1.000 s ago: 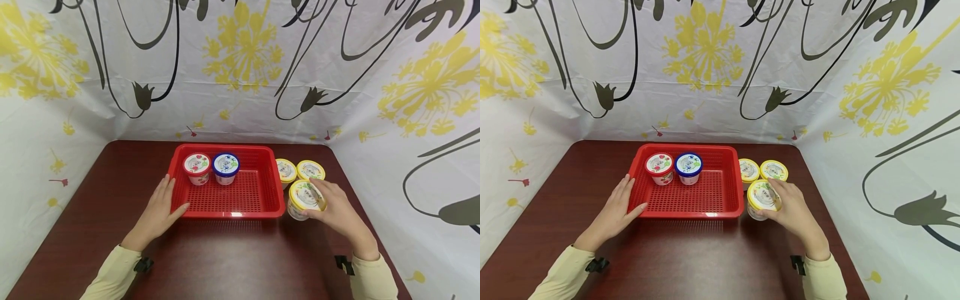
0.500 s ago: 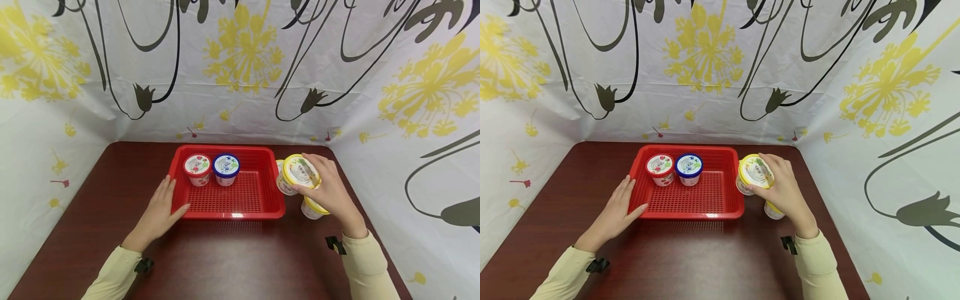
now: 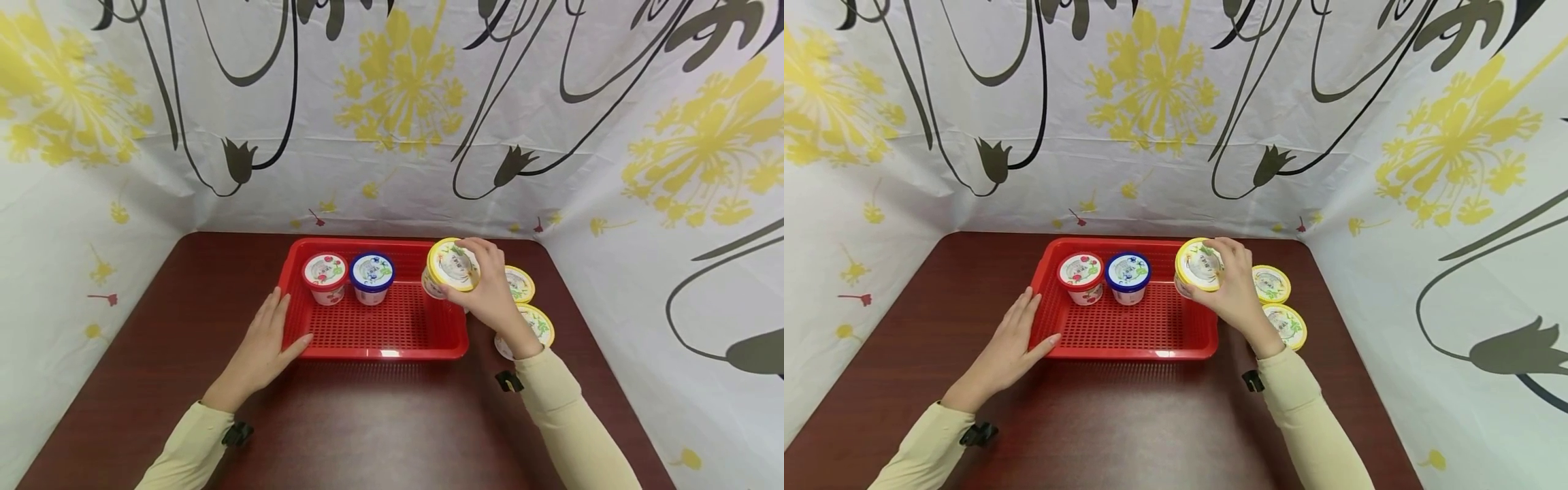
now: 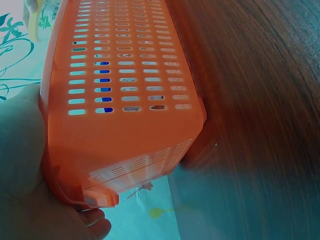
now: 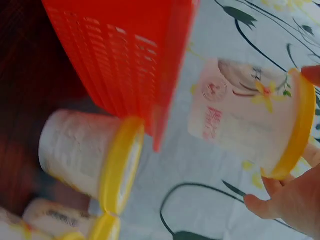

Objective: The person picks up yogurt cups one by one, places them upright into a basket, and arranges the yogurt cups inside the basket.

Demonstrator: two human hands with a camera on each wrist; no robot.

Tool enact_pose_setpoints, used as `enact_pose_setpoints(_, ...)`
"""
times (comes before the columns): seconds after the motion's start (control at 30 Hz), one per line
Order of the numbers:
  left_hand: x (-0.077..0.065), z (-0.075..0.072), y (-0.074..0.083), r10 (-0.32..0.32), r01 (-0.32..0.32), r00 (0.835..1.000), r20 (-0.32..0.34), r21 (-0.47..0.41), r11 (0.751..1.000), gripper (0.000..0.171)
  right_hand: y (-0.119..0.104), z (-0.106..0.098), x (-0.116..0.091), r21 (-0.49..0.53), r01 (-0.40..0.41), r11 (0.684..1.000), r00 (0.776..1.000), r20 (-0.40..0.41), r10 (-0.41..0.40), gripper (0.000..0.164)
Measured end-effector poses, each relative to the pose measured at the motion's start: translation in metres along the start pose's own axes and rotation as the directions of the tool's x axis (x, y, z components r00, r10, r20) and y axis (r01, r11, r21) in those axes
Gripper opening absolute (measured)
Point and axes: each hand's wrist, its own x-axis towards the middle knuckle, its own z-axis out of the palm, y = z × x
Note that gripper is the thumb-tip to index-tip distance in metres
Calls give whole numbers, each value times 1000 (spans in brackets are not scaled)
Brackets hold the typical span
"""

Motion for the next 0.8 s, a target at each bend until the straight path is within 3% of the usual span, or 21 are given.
enact_pose_setpoints(0.17,-1,-1,2,-3,3,1000,-2,-5,1000,98,5,15,11,32,-48,998,998,39,47,78)
enact_pose_setpoints(0.43,-2,0,1,-2,2,1000,-5,-2,1000,98,11,30,24,-36,-128,991,979,157,132,81)
enact_pose_setpoints(0.8,-2,0,1,1,-1,1000,-12,-5,1000,97,24,46,32,-88,-98,991,977,178,113,94)
